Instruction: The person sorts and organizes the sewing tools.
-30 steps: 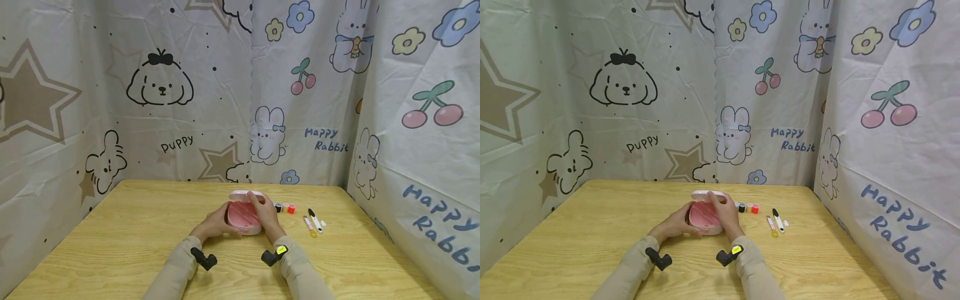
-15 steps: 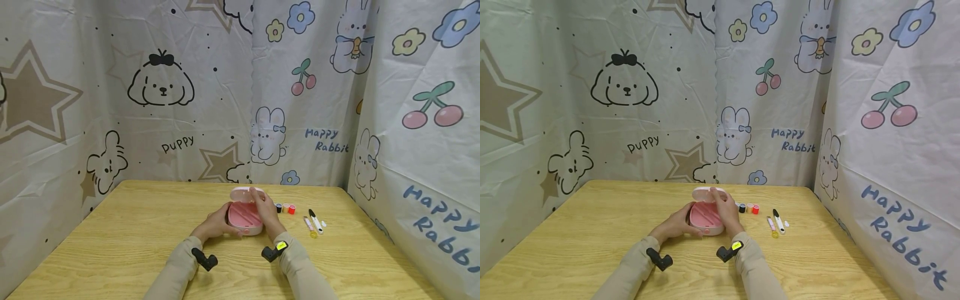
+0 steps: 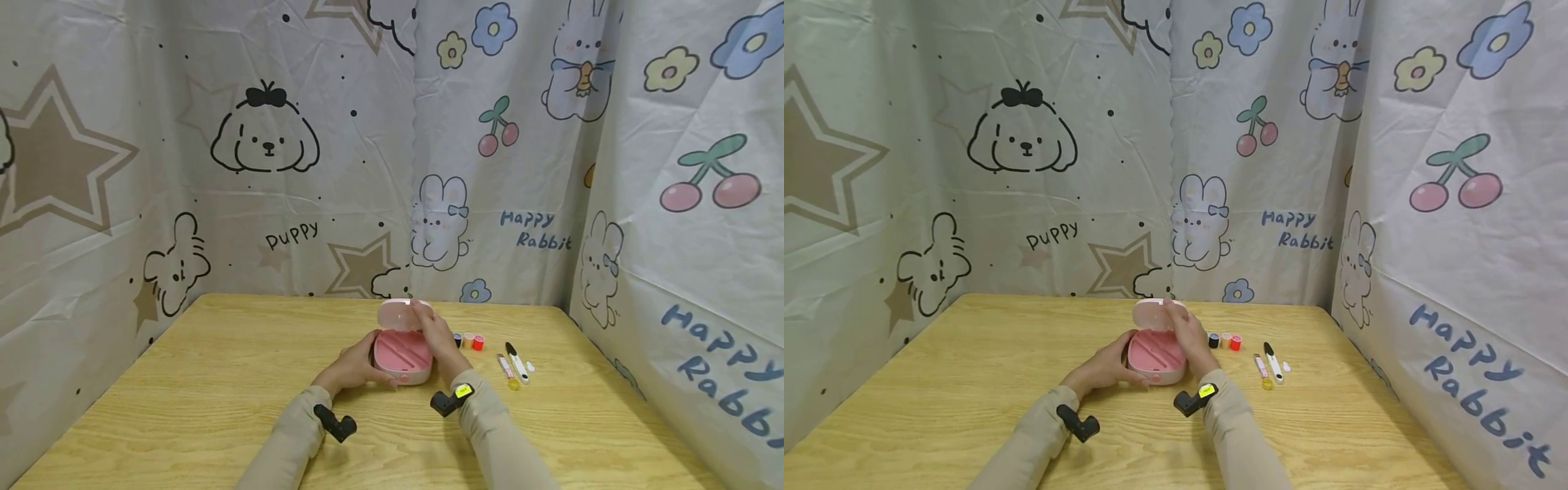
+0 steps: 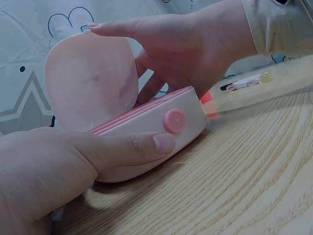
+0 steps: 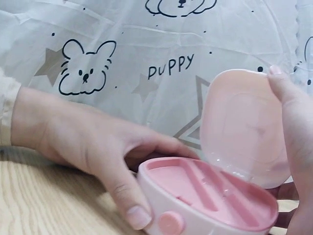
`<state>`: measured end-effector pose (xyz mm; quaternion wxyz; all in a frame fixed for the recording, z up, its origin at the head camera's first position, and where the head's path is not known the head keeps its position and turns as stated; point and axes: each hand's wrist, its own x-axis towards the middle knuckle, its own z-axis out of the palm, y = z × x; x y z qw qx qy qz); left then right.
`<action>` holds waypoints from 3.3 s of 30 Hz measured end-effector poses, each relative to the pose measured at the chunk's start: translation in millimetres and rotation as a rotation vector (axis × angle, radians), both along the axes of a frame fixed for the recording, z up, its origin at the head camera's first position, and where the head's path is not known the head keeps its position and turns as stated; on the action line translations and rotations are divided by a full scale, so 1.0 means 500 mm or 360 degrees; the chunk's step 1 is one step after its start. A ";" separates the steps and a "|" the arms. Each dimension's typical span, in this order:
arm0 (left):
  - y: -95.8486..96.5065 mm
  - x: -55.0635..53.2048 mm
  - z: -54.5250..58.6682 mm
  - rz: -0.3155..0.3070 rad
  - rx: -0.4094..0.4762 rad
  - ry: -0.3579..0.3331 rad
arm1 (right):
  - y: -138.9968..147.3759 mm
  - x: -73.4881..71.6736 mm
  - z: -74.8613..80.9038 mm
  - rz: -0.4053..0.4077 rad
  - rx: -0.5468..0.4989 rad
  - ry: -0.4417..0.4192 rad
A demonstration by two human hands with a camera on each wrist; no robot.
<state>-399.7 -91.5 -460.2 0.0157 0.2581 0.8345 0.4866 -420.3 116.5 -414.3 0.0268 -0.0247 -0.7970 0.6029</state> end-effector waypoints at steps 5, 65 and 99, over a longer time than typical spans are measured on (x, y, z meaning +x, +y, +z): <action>-0.001 0.001 0.001 -0.0042 0.0054 -0.0022 | 0.005 -0.006 0.008 0.0085 -0.0101 -0.0079; 0.000 0.002 0.007 -0.0001 -0.0077 0.0026 | 0.015 -0.038 0.026 0.0039 -0.0097 -0.0194; 0.000 0.001 0.008 -0.0043 -0.0053 0.0068 | 0.031 -0.047 -0.004 0.0159 -0.0192 -0.0284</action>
